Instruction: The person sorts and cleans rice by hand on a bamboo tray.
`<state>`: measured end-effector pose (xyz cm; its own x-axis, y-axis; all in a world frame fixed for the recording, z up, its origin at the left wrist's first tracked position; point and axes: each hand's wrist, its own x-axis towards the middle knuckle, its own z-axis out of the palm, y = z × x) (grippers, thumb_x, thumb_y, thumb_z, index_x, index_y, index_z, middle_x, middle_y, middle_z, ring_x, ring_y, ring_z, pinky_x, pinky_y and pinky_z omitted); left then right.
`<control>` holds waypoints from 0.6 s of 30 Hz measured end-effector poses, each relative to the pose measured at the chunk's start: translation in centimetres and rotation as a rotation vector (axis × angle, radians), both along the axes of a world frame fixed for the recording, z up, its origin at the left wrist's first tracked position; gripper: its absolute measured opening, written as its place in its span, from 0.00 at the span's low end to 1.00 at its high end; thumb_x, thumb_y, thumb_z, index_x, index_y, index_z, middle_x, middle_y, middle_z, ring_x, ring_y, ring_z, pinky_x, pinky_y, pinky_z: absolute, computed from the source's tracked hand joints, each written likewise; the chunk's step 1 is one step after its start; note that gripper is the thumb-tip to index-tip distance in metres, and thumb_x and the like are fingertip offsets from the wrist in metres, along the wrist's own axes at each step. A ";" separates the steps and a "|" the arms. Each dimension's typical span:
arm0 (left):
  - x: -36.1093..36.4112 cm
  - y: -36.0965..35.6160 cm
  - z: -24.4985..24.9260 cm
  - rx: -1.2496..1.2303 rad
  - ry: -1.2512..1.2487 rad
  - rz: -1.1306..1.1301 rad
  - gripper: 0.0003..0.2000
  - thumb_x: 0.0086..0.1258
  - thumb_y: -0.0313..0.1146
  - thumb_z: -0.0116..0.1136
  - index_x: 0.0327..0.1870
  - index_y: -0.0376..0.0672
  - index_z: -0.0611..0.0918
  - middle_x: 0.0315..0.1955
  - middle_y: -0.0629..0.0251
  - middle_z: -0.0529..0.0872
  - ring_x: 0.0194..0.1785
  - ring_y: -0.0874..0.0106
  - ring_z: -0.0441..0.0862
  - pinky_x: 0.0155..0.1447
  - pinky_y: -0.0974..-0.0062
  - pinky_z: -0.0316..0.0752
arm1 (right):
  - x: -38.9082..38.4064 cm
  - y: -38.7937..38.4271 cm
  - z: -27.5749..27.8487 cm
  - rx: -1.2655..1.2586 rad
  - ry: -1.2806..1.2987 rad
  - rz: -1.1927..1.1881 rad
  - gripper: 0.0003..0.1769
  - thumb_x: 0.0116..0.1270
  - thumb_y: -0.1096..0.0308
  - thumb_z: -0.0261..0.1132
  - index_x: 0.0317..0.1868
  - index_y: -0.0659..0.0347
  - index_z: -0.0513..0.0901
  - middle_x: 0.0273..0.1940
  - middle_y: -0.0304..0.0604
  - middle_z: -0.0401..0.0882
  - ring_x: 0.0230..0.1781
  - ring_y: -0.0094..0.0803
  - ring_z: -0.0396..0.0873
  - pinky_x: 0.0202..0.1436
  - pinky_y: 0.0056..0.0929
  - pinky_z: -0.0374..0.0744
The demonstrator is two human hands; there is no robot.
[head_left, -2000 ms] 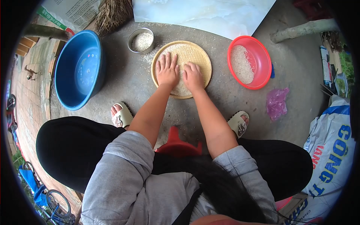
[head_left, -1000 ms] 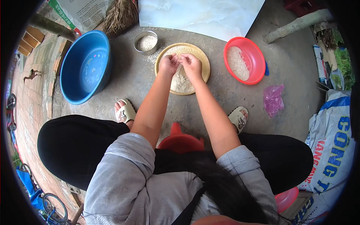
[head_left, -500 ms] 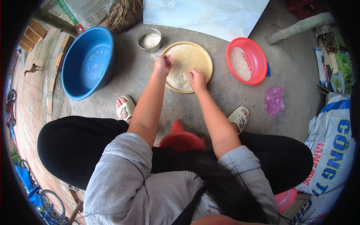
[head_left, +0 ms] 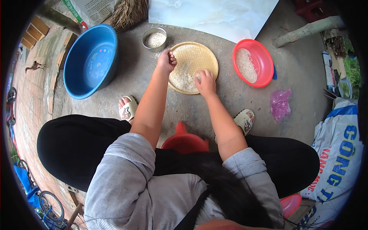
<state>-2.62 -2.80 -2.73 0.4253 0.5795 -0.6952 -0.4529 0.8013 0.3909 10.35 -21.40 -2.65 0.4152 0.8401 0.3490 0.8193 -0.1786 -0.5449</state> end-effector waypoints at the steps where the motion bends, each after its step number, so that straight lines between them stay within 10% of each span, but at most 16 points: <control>1: -0.4 0.1 0.1 -0.020 0.006 0.019 0.14 0.71 0.39 0.46 0.21 0.49 0.69 0.12 0.76 0.67 0.14 0.80 0.62 0.17 0.81 0.57 | 0.0 -1.2 -0.7 -0.046 -0.024 0.098 0.07 0.59 0.68 0.62 0.39 0.59 0.79 0.40 0.48 0.74 0.44 0.46 0.73 0.48 0.41 0.73; 6: -0.6 -0.9 -1.2 0.011 0.108 -0.027 0.14 0.72 0.39 0.45 0.23 0.48 0.71 0.14 0.74 0.69 0.16 0.79 0.65 0.19 0.81 0.61 | 0.0 0.6 -4.4 -0.240 0.169 0.033 0.09 0.58 0.70 0.64 0.39 0.61 0.80 0.36 0.50 0.76 0.38 0.47 0.75 0.44 0.39 0.75; 13: 3.1 -4.0 0.8 0.131 0.097 -0.224 0.14 0.73 0.39 0.44 0.37 0.39 0.79 0.21 0.68 0.78 0.24 0.75 0.76 0.33 0.76 0.76 | -1.4 7.1 3.5 0.118 0.356 0.190 0.06 0.58 0.72 0.62 0.36 0.63 0.81 0.37 0.48 0.79 0.41 0.44 0.77 0.45 0.36 0.75; 18: 1.6 -1.0 0.2 0.084 0.167 -0.122 0.16 0.69 0.39 0.51 0.19 0.46 0.70 0.12 0.70 0.73 0.15 0.75 0.69 0.19 0.80 0.65 | -1.5 5.6 3.5 0.121 0.160 0.017 0.13 0.59 0.70 0.62 0.45 0.56 0.80 0.42 0.44 0.77 0.46 0.45 0.74 0.51 0.39 0.74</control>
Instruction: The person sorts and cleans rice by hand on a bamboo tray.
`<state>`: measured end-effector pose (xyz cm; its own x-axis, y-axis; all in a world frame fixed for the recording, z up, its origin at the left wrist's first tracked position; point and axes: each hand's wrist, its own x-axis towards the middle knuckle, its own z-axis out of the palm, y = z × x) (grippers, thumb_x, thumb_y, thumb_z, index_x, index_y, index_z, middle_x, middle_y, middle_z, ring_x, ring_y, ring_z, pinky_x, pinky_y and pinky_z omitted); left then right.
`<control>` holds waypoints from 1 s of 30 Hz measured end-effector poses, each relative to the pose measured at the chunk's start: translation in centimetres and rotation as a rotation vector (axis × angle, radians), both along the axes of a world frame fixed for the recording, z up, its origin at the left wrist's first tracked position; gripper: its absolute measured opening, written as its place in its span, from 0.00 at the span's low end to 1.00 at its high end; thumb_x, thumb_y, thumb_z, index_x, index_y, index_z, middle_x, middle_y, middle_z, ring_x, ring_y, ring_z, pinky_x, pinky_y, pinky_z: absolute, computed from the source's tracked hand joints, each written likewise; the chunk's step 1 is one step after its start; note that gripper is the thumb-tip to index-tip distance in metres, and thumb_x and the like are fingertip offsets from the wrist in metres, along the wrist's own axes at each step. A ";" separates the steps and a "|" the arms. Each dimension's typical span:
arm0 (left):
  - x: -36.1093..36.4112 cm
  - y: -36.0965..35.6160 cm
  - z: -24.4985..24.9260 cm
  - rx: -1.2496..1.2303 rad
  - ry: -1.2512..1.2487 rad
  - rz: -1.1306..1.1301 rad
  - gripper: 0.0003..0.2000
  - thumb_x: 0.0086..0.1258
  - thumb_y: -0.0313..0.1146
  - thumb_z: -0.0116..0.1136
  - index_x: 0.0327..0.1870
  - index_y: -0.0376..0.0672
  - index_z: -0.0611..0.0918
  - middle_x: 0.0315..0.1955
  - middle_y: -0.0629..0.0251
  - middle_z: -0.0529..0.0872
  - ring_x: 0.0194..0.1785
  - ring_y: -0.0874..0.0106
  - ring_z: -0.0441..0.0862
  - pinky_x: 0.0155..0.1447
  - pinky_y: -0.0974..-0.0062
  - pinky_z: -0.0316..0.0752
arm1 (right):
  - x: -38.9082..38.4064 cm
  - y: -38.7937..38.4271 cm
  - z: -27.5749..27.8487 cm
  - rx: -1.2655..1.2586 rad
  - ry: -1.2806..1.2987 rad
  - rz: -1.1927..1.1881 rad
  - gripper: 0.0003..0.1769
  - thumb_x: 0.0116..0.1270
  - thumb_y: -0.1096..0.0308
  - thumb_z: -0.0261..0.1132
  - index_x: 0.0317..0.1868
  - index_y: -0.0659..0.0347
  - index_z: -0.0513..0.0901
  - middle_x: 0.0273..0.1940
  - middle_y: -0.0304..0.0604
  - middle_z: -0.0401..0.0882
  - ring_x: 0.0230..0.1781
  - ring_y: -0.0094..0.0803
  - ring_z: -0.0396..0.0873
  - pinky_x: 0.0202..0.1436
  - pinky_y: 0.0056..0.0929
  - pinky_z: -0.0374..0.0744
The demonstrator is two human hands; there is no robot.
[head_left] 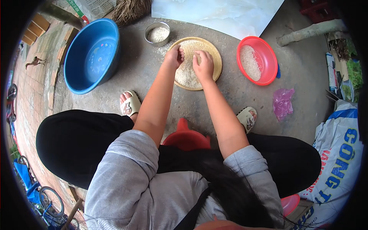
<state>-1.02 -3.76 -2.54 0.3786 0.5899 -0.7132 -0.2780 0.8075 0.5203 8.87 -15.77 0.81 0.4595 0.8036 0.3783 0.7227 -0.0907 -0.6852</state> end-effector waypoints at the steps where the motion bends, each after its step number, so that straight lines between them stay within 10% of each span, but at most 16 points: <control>1: -0.3 0.2 0.6 0.007 0.042 0.027 0.16 0.69 0.40 0.51 0.19 0.48 0.68 0.10 0.73 0.68 0.13 0.77 0.64 0.17 0.81 0.58 | 0.1 -0.8 -1.0 -0.001 0.000 0.002 0.13 0.59 0.70 0.62 0.45 0.56 0.80 0.42 0.44 0.77 0.46 0.45 0.74 0.51 0.39 0.74; 7: -2.5 0.9 0.3 -0.009 0.021 0.014 0.17 0.68 0.39 0.51 0.17 0.49 0.64 0.09 0.76 0.60 0.12 0.80 0.53 0.16 0.81 0.49 | -0.5 -4.4 -6.1 -0.338 -0.074 0.242 0.09 0.57 0.70 0.64 0.39 0.59 0.80 0.39 0.47 0.77 0.44 0.45 0.75 0.48 0.41 0.75; 13: -1.7 -0.1 -1.0 0.092 0.240 -0.129 0.14 0.69 0.41 0.50 0.23 0.44 0.75 0.12 0.71 0.71 0.14 0.77 0.66 0.19 0.77 0.63 | 0.0 -0.5 -4.3 -0.256 0.198 0.124 0.05 0.59 0.74 0.63 0.36 0.64 0.82 0.34 0.49 0.81 0.36 0.38 0.80 0.41 0.32 0.77; 19: 0.7 -0.5 -1.4 0.018 -0.217 0.009 0.15 0.72 0.41 0.44 0.32 0.41 0.78 0.24 0.65 0.82 0.24 0.73 0.77 0.28 0.77 0.74 | -0.8 3.6 0.5 -0.071 0.183 0.317 0.07 0.60 0.75 0.61 0.39 0.64 0.82 0.36 0.47 0.83 0.36 0.33 0.80 0.41 0.27 0.77; 23: -2.0 1.8 -1.1 -0.139 -0.358 0.176 0.14 0.71 0.41 0.49 0.22 0.49 0.71 0.13 0.74 0.71 0.15 0.80 0.65 0.17 0.83 0.59 | 0.9 3.8 0.9 0.000 0.447 0.140 0.12 0.57 0.76 0.58 0.42 0.61 0.81 0.39 0.47 0.81 0.36 0.36 0.80 0.41 0.30 0.77; 30: -3.4 1.5 1.3 -0.100 -0.244 0.184 0.21 0.71 0.41 0.50 0.14 0.51 0.64 0.09 0.78 0.57 0.12 0.81 0.50 0.15 0.81 0.44 | 0.8 -1.8 -5.0 -0.272 0.067 0.215 0.08 0.57 0.71 0.63 0.39 0.61 0.81 0.39 0.47 0.80 0.41 0.43 0.78 0.46 0.37 0.77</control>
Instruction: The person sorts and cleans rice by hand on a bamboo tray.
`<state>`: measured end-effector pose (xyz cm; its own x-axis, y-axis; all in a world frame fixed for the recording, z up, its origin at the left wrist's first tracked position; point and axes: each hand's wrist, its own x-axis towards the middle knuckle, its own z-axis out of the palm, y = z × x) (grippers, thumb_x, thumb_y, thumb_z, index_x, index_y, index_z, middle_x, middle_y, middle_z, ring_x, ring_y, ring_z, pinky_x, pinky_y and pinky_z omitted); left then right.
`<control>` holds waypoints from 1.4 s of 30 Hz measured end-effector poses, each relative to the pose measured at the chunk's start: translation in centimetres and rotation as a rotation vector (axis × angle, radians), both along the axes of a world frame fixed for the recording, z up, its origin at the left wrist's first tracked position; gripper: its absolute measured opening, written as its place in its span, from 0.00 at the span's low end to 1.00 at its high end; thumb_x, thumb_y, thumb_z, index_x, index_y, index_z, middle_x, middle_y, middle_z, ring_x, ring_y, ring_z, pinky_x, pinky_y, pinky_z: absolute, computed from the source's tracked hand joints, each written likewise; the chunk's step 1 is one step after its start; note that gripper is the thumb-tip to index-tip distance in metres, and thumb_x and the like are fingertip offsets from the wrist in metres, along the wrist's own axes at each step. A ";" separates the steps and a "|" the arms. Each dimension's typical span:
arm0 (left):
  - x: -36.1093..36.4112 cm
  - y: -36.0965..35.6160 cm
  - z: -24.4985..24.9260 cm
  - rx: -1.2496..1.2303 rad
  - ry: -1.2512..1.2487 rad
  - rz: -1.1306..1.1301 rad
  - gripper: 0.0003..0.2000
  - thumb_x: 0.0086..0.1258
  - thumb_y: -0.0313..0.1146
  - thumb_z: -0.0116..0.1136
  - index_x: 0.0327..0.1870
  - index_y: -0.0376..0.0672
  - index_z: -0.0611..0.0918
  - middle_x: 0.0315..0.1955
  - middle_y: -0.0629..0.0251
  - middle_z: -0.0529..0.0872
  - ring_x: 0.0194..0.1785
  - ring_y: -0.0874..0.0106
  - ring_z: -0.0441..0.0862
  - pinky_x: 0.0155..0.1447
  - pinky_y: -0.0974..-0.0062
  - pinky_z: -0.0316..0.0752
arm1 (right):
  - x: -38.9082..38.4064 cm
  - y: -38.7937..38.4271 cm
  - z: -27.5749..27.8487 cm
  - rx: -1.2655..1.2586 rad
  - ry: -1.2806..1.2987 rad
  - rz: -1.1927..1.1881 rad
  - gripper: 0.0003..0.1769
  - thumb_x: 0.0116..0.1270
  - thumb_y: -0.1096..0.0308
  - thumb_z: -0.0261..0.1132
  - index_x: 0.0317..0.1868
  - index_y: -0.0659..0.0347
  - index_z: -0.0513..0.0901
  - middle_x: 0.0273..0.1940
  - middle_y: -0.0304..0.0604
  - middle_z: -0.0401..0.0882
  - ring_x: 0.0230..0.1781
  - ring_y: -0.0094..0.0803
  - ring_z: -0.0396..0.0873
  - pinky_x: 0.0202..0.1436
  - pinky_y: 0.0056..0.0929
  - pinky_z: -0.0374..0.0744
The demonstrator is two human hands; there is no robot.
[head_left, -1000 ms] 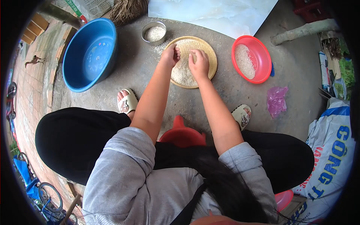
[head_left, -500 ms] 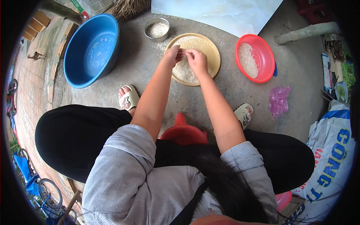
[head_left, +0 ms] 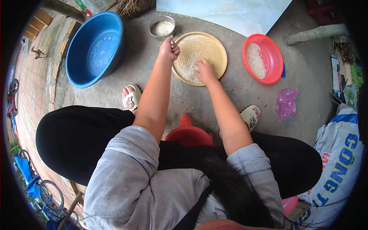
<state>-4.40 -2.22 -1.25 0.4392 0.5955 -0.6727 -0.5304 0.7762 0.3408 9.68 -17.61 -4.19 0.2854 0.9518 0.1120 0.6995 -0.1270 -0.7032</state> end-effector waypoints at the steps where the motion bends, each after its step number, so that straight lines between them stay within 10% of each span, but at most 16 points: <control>1: 0.1 -0.3 0.0 -0.001 0.001 0.001 0.21 0.71 0.41 0.50 0.14 0.51 0.64 0.09 0.78 0.57 0.12 0.81 0.50 0.15 0.81 0.44 | -1.1 -1.5 -0.1 0.007 -0.130 0.042 0.08 0.57 0.71 0.63 0.38 0.61 0.80 0.39 0.48 0.79 0.42 0.45 0.78 0.46 0.39 0.76; 15: 3.1 -2.1 -4.3 0.126 0.160 -0.196 0.13 0.72 0.40 0.45 0.27 0.44 0.75 0.26 0.65 0.80 0.28 0.70 0.77 0.33 0.70 0.75 | -3.4 4.4 5.2 0.224 0.077 0.042 0.05 0.59 0.74 0.59 0.34 0.62 0.81 0.36 0.48 0.79 0.41 0.46 0.76 0.47 0.40 0.75; 18: 2.9 -1.8 -2.7 0.004 -0.081 -0.144 0.13 0.72 0.39 0.45 0.26 0.46 0.74 0.22 0.67 0.79 0.25 0.72 0.77 0.30 0.73 0.75 | -3.5 4.6 6.5 0.348 0.013 0.010 0.08 0.59 0.73 0.59 0.39 0.60 0.82 0.41 0.46 0.78 0.46 0.45 0.73 0.52 0.38 0.73; 22: 1.5 -0.1 0.5 0.030 0.039 -0.090 0.19 0.70 0.41 0.51 0.16 0.51 0.65 0.09 0.76 0.59 0.12 0.81 0.50 0.15 0.81 0.45 | -2.3 3.1 5.0 0.297 -0.050 -0.110 0.10 0.59 0.70 0.60 0.41 0.60 0.81 0.42 0.46 0.76 0.47 0.45 0.72 0.52 0.39 0.72; 31: 0.8 1.8 6.0 0.207 -0.149 -0.068 0.23 0.71 0.42 0.49 0.12 0.51 0.61 0.08 0.76 0.54 0.11 0.81 0.49 0.14 0.82 0.44 | -2.0 -2.6 -0.3 -0.047 -0.227 0.119 0.07 0.60 0.66 0.62 0.37 0.58 0.80 0.42 0.45 0.74 0.48 0.44 0.72 0.51 0.41 0.73; 36: 1.0 1.5 4.8 0.370 -0.015 -0.138 0.19 0.71 0.41 0.50 0.16 0.49 0.68 0.10 0.74 0.64 0.14 0.79 0.59 0.18 0.79 0.56 | -1.5 -1.1 -0.6 -0.193 -0.133 0.086 0.05 0.60 0.68 0.62 0.33 0.61 0.77 0.38 0.47 0.75 0.43 0.46 0.74 0.47 0.41 0.75; 42: 1.3 -0.1 -1.1 0.233 0.293 -0.200 0.13 0.72 0.37 0.45 0.32 0.38 0.78 0.21 0.64 0.79 0.23 0.70 0.77 0.30 0.73 0.78 | -1.8 3.3 4.0 0.308 0.128 -0.136 0.04 0.60 0.72 0.62 0.32 0.64 0.78 0.33 0.50 0.77 0.35 0.48 0.77 0.40 0.40 0.75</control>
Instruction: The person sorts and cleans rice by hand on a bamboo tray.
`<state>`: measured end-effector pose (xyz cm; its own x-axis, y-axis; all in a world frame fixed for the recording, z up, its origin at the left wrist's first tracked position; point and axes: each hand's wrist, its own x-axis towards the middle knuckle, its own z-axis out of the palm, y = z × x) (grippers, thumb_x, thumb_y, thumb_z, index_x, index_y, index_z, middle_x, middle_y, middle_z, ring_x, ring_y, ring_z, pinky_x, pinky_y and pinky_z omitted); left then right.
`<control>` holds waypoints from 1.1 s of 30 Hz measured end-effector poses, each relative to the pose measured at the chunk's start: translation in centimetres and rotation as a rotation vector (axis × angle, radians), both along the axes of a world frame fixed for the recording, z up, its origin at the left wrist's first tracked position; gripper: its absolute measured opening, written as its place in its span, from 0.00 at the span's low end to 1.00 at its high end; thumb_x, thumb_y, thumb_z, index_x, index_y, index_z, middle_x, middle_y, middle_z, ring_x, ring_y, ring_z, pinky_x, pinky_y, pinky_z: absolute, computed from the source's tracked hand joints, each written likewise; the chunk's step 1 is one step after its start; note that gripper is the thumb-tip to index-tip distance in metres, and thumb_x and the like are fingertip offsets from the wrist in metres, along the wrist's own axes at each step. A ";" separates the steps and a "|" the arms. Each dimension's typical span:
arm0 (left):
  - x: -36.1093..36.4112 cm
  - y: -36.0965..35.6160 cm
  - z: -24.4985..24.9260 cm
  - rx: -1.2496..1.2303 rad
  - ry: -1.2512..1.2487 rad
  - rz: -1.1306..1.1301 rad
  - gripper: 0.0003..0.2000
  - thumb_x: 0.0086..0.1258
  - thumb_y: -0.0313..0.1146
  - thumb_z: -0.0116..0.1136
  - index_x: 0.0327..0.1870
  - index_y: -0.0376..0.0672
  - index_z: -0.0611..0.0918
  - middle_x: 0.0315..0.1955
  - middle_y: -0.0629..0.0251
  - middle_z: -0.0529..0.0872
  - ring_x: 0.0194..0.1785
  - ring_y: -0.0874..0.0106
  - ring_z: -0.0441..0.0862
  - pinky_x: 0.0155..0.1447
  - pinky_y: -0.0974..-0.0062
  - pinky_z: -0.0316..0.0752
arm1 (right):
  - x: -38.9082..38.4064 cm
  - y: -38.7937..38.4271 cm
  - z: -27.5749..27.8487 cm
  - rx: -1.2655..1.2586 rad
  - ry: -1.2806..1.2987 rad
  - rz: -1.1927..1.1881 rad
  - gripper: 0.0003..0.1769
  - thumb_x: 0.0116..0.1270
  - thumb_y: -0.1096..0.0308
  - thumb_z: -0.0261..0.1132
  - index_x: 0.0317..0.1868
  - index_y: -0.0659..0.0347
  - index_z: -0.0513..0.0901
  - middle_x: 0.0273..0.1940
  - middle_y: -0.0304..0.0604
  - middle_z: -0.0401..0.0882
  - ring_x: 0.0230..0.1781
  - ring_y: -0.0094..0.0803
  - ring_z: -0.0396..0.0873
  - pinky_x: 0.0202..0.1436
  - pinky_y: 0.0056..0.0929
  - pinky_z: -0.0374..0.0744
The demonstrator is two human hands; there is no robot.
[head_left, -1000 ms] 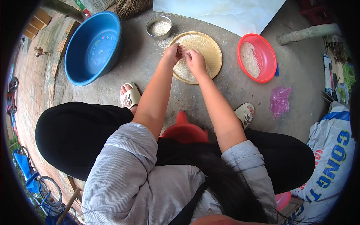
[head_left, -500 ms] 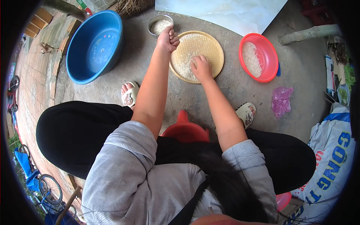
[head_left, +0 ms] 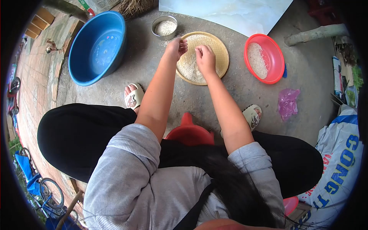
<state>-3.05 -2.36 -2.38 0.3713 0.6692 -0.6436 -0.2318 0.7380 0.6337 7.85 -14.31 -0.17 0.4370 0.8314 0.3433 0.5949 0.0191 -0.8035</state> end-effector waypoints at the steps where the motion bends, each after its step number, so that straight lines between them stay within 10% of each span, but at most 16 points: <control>1: 0.4 -0.5 -0.2 -0.047 -0.001 -0.013 0.13 0.72 0.36 0.43 0.34 0.38 0.77 0.23 0.62 0.79 0.24 0.69 0.77 0.32 0.72 0.79 | -0.2 0.6 0.8 -0.002 -0.001 0.000 0.04 0.60 0.72 0.62 0.32 0.64 0.78 0.33 0.50 0.77 0.35 0.48 0.77 0.40 0.40 0.75; 9: 0.9 1.5 1.5 -0.042 -0.432 -0.065 0.11 0.72 0.36 0.46 0.28 0.43 0.74 0.19 0.68 0.74 0.22 0.74 0.71 0.27 0.77 0.68 | -1.2 2.3 2.5 0.130 -0.068 0.012 0.10 0.64 0.68 0.62 0.43 0.63 0.80 0.40 0.46 0.80 0.42 0.35 0.79 0.45 0.29 0.77; 11: 1.9 0.5 6.6 -0.009 -0.305 0.020 0.13 0.71 0.37 0.49 0.23 0.44 0.72 0.15 0.72 0.70 0.18 0.76 0.66 0.23 0.78 0.61 | -1.2 2.7 0.8 -0.027 0.963 -0.169 0.13 0.68 0.63 0.58 0.44 0.66 0.78 0.38 0.46 0.80 0.42 0.40 0.78 0.43 0.33 0.76; 15: 2.3 0.0 10.5 0.359 -0.062 -0.199 0.14 0.71 0.40 0.51 0.28 0.40 0.77 0.21 0.66 0.77 0.24 0.74 0.74 0.29 0.78 0.71 | 1.0 1.5 0.4 -0.253 1.848 0.028 0.29 0.74 0.51 0.45 0.47 0.77 0.71 0.46 0.56 0.75 0.49 0.42 0.75 0.55 0.35 0.77; 19: 3.2 -1.6 13.5 0.696 0.316 -1.002 0.20 0.70 0.47 0.49 0.51 0.39 0.80 0.46 0.55 0.83 0.50 0.64 0.80 0.52 0.69 0.76 | 1.3 1.2 0.5 -0.139 1.992 -0.028 0.28 0.74 0.52 0.44 0.47 0.77 0.70 0.45 0.57 0.73 0.50 0.43 0.74 0.59 0.36 0.76; 21: 3.4 -2.0 13.7 1.049 0.772 -1.232 0.21 0.68 0.49 0.51 0.55 0.46 0.79 0.53 0.54 0.80 0.57 0.61 0.76 0.58 0.66 0.71 | 1.9 1.6 -0.1 -0.111 1.919 -0.013 0.23 0.73 0.57 0.46 0.45 0.76 0.71 0.41 0.54 0.75 0.45 0.41 0.77 0.54 0.35 0.79; 27: 3.1 -0.3 8.9 1.003 0.754 -1.004 0.24 0.68 0.52 0.49 0.59 0.47 0.76 0.55 0.53 0.79 0.57 0.59 0.76 0.60 0.66 0.69 | 4.6 2.0 -4.4 -0.197 1.625 -0.268 0.17 0.68 0.66 0.46 0.36 0.73 0.75 0.28 0.48 0.77 0.28 0.34 0.78 0.37 0.28 0.81; 33: 3.9 -2.8 2.5 -0.017 -0.249 -0.197 0.25 0.76 0.49 0.33 0.63 0.37 0.66 0.58 0.49 0.72 0.57 0.60 0.73 0.62 0.60 0.69 | -0.1 3.3 1.2 0.076 0.933 -0.031 0.18 0.67 0.65 0.50 0.43 0.72 0.80 0.40 0.57 0.82 0.42 0.41 0.81 0.51 0.35 0.78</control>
